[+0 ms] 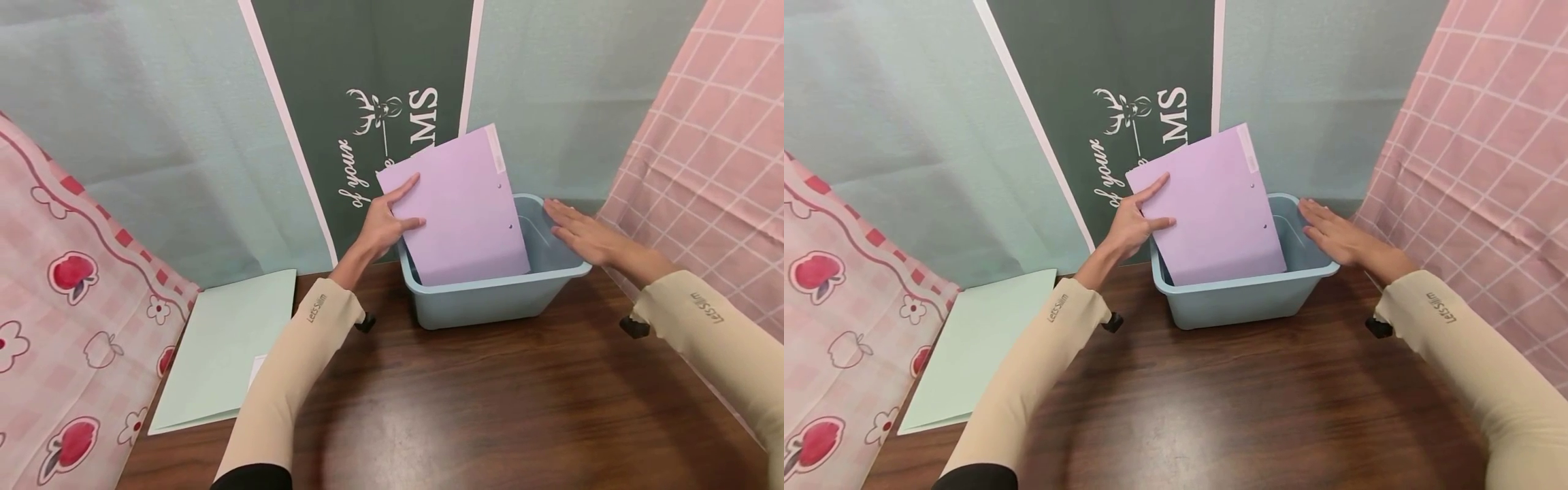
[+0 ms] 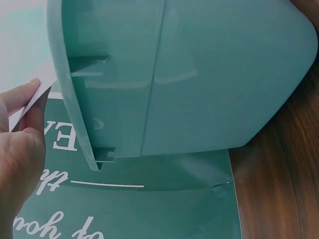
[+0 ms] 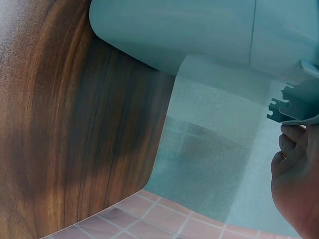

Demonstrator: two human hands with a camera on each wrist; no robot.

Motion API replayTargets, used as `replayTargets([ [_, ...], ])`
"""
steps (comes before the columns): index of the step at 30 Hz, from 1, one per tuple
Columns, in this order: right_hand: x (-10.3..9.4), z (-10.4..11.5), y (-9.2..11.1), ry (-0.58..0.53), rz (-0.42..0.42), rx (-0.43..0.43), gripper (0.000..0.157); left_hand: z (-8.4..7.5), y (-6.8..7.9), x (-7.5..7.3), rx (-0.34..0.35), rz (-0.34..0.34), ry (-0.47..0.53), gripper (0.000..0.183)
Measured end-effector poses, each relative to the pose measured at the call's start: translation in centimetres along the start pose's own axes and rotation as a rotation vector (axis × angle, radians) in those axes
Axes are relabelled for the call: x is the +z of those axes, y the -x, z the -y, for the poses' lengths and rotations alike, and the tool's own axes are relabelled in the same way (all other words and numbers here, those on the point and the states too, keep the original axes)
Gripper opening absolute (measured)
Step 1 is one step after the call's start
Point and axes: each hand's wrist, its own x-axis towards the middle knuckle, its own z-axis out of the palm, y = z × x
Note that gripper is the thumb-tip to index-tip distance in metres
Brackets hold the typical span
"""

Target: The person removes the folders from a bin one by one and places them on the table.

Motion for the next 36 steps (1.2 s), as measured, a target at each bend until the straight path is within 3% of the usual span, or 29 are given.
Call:
replayTargets([
  [7, 0.0, 0.0, 0.0, -0.012, 0.006, 0.004, 0.059, -2.5, 1.8, -0.5, 0.018, -0.016, 0.077, 0.082],
  [13, 0.1, -0.1, 0.2, -0.013, -0.005, -0.006, 0.058, -3.1, 2.3, -0.7, 0.039, -0.062, 0.102, 0.083],
  [24, 0.0, -0.2, -0.2, -0.028, -0.004, -0.024, 0.058, -3.4, 3.1, -1.3, 0.084, -0.153, 0.138, 0.083],
  [31, 0.0, -0.1, -0.1, -0.034, -0.01, -0.04, 0.057, -1.8, 2.3, -1.4, 0.109, -0.193, 0.21, 0.087],
  [36, 0.0, -0.3, -0.1, -0.035, -0.007, -0.039, 0.057, -1.7, 2.5, -1.5, 0.14, -0.238, 0.241, 0.086],
])
